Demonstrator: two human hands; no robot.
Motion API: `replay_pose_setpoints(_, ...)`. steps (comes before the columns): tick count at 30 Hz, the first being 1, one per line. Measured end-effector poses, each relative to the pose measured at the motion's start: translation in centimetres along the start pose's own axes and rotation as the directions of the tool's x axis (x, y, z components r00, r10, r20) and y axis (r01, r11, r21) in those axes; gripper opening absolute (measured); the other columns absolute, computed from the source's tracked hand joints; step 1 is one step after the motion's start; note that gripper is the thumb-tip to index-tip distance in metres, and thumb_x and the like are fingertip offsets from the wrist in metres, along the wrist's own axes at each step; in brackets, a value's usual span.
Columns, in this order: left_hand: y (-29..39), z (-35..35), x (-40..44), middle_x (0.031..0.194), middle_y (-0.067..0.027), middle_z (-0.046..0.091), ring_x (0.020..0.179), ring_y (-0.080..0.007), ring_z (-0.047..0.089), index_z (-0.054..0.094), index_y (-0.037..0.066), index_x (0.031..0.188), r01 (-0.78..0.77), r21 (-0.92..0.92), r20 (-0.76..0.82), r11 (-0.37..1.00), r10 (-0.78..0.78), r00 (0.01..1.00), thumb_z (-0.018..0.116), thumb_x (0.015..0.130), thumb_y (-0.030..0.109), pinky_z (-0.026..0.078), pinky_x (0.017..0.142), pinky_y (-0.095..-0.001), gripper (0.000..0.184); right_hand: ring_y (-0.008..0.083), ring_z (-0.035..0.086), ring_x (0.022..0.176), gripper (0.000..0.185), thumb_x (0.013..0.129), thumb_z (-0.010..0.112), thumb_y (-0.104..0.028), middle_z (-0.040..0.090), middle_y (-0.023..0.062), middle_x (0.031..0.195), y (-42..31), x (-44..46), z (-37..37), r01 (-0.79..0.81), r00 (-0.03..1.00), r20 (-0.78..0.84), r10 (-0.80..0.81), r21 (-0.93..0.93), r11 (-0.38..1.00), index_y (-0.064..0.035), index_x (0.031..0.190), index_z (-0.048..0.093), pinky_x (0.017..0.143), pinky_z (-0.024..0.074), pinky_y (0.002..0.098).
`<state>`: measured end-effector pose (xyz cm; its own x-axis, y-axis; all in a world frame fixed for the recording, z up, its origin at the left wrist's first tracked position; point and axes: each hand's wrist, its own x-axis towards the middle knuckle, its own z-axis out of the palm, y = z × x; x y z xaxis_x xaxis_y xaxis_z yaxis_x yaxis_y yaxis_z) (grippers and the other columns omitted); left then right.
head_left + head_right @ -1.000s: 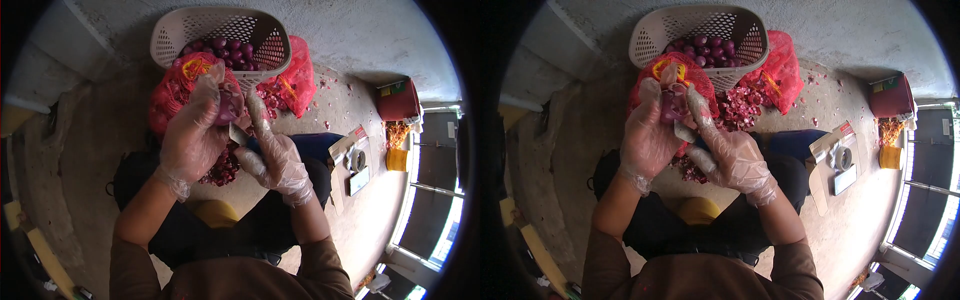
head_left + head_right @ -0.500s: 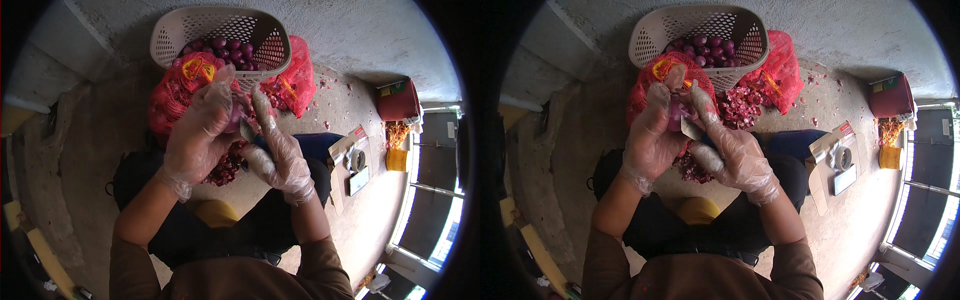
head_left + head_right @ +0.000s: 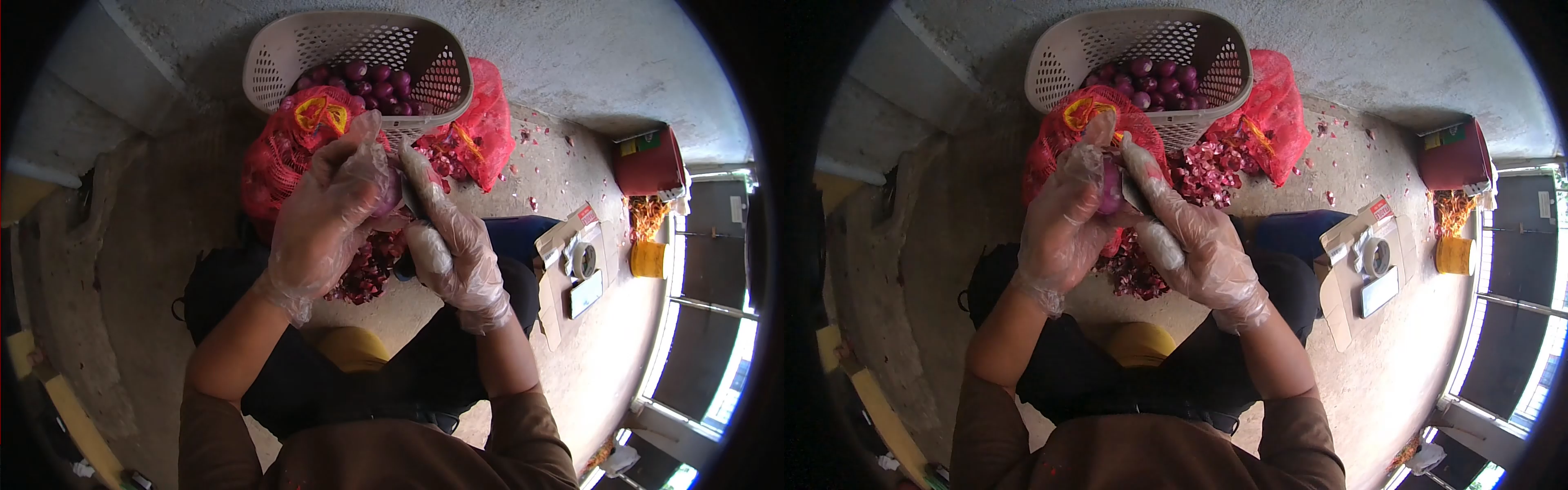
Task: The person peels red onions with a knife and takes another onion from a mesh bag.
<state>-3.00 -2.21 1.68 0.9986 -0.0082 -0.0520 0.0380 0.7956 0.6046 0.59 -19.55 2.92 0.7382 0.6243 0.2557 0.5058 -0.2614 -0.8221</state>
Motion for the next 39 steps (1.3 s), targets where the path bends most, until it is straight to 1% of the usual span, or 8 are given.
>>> replay_pose_setpoints(5, -0.3, -1.1, 0.1, 0.125, -0.0084, 0.051, 0.111, -0.0159, 0.056, 0.032, 0.004, 0.142, 0.04, -0.092, 0.099, 0.995, -0.031, 0.995, 0.066, 0.091, 0.014, 0.054, 0.091, -0.0377, 0.062, 0.024, 0.051, 0.129, 0.057, 0.092, 0.05, -0.003, 0.053, 0.02, 0.137, 0.8, 0.5, 0.5, 0.031, 0.977, -0.211, -0.01, 0.096, 0.995, 0.0005, 0.146, 0.035, 0.106, 0.0386, 0.0331)
replay_pose_setpoints(7, 0.2, -0.8, -0.1, 0.124, -0.0063, 0.053, 0.11, -0.0166, 0.056, 0.026, 0.005, 0.148, 0.058, 0.002, 0.085, 0.998, -0.058, 0.995, 0.071, 0.088, 0.024, 0.053, 0.092, -0.0382, 0.077, 0.02, 0.038, 0.137, 0.058, 0.092, 0.049, -0.003, 0.041, 0.0171, 0.149, 0.3, 0.0, -0.3, -0.114, 0.984, -0.098, 0.149, 0.299, 0.947, 0.0017, 0.147, 0.032, 0.112, 0.0296, 0.0333)
replay_pose_setpoints(10, 0.3, -0.6, 0.0, 0.131, -0.0088, 0.049, 0.112, -0.0163, 0.055, 0.029, 0.004, 0.144, 0.024, 0.029, 0.047, 0.999, -0.025, 0.999, 0.069, 0.089, 0.019, 0.054, 0.091, -0.038, 0.07, 0.0301, 0.04, 0.138, 0.068, 0.09, 0.054, -0.006, 0.035, 0.0192, 0.152, 0.5, 0.2, -1.0, 0.073, 0.997, 0.013, -0.074, 0.055, 0.996, -0.0006, 0.15, 0.025, 0.11, 0.0335, 0.0349)
replay_pose_setpoints(15, -0.3, -1.3, 0.2, 0.14, -0.0108, 0.042, 0.117, -0.0153, 0.052, 0.034, 0.001, 0.138, -0.062, 0.15, 0.04, 0.987, 0.057, 0.998, 0.066, 0.091, 0.013, 0.053, 0.092, -0.0344, 0.059, 0.0405, 0.05, 0.125, 0.074, 0.089, 0.059, -0.013, 0.042, 0.0226, 0.145, 0.3, 0.1, -0.8, -0.007, 0.996, 0.085, -0.001, 0.091, 0.996, -0.0045, 0.152, 0.021, 0.102, 0.0418, 0.0386)
replay_pose_setpoints(20, -0.5, -1.0, 0.0, 0.144, -0.0112, 0.04, 0.127, -0.0164, 0.044, 0.035, -0.002, 0.136, -0.105, 0.219, 0.049, 0.97, 0.097, 0.994, 0.065, 0.091, 0.01, 0.043, 0.104, -0.0312, 0.055, 0.0395, 0.057, 0.118, 0.068, 0.091, 0.057, -0.013, 0.054, 0.0241, 0.133, 0.4, 0.1, -1.0, -0.013, 0.994, 0.108, 0.013, -0.005, 1.0, -0.0042, 0.151, 0.027, 0.096, 0.0464, 0.039)
replay_pose_setpoints(27, -0.5, -1.6, 0.3, 0.151, -0.0069, 0.035, 0.124, -0.0166, 0.051, 0.03, 0.004, 0.146, -0.028, 0.234, 0.043, 0.972, 0.019, 0.999, 0.066, 0.09, 0.022, 0.055, 0.091, -0.0326, 0.069, 0.0344, 0.061, 0.115, 0.058, 0.093, 0.055, -0.012, 0.059, 0.0226, 0.126, 0.5, 0.1, -0.5, -0.026, 0.999, 0.035, 0.024, 0.071, 0.997, -0.0035, 0.147, 0.036, 0.095, 0.046, 0.034)
replay_pose_setpoints(32, 0.1, -0.4, 0.2, 0.152, -0.0077, 0.033, 0.124, -0.0176, 0.051, 0.028, 0.004, 0.148, -0.028, 0.197, 0.036, 0.98, 0.022, 0.999, 0.061, 0.093, 0.025, 0.054, 0.093, -0.035, 0.067, 0.025, 0.052, 0.127, 0.054, 0.094, 0.051, -0.013, 0.057, 0.0191, 0.133, 0.4, 0.2, 0.6, -0.049, 0.989, -0.121, 0.085, 0.269, 0.962, -0.0019, 0.146, 0.038, 0.104, 0.0377, 0.0323)
replay_pose_setpoints(39, 0.8, -0.1, 0.1, 0.152, -0.0089, 0.032, 0.117, -0.0222, 0.056, 0.027, 0.003, 0.149, 0.052, 0.128, 0.058, 0.99, -0.06, 0.996, 0.059, 0.095, 0.03, 0.055, 0.091, -0.0381, 0.068, 0.0241, 0.039, 0.137, 0.06, 0.095, 0.05, -0.015, 0.046, 0.0198, 0.144, 2.1, 0.4, -0.3, -0.021, 0.997, -0.063, 0.052, 0.417, 0.909, 0.0007, 0.149, 0.029, 0.111, 0.0287, 0.0343)
